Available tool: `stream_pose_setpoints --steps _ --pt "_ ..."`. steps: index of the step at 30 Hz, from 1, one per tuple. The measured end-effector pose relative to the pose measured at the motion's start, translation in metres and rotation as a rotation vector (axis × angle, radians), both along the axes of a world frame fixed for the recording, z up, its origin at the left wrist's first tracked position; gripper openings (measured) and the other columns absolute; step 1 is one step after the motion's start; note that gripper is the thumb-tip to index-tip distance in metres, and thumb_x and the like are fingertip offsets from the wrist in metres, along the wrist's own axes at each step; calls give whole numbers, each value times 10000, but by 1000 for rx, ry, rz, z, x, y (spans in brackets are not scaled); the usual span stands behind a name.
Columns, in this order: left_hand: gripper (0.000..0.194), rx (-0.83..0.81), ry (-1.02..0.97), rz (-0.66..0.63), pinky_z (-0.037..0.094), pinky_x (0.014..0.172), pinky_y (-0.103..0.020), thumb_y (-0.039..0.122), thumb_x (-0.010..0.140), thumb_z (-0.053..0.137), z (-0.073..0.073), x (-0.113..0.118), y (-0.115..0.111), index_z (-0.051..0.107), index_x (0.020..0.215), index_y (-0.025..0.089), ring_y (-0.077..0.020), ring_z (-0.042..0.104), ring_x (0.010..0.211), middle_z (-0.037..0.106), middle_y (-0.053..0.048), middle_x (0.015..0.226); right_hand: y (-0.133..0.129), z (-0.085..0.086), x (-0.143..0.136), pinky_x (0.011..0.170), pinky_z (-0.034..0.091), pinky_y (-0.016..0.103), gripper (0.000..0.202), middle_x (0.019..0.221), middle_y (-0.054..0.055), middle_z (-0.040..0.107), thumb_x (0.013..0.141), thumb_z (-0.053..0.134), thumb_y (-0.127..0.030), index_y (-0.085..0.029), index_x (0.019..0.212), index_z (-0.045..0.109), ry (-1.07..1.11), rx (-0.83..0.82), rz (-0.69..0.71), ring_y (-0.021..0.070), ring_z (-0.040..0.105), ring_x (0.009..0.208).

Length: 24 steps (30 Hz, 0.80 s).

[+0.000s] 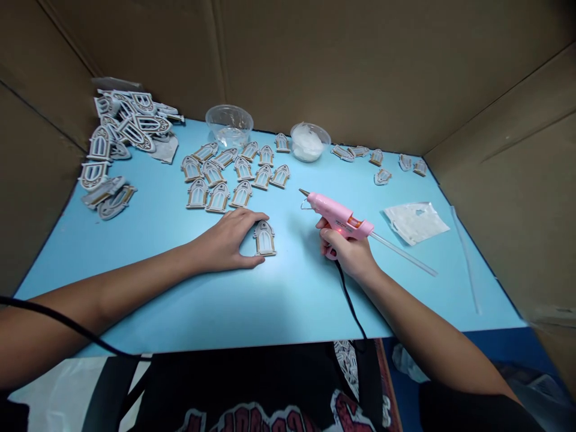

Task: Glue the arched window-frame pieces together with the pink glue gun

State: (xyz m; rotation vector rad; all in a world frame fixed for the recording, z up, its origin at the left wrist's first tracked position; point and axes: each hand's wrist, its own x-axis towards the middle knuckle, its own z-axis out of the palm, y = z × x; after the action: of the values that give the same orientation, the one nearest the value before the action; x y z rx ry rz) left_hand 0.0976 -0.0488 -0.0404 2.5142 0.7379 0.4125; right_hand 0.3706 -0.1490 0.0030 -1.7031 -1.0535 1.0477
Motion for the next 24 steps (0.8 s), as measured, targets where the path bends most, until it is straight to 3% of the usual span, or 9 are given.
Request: stream_pose_setpoints --steps 13,24 --pt "809 -27 15 -5 449 1152 -507 606 844 749 1 -6 2 501 1483 177 -371 536 1343 611 -159 1406 1 -3 1 458 445 281 254 621 -65 556 654 644 -423 -233 820 608 40 -31 55 138 582 481" --pt "809 -72 19 -11 447 1156 -538 640 828 770 6 -15 5 519 1448 186 -383 546 1333 618 -163 1405 -3 -8 3 441 433 273 288 722 -49 592 690 674 -416 -221 890 605 52 -73 120 123 587 487"
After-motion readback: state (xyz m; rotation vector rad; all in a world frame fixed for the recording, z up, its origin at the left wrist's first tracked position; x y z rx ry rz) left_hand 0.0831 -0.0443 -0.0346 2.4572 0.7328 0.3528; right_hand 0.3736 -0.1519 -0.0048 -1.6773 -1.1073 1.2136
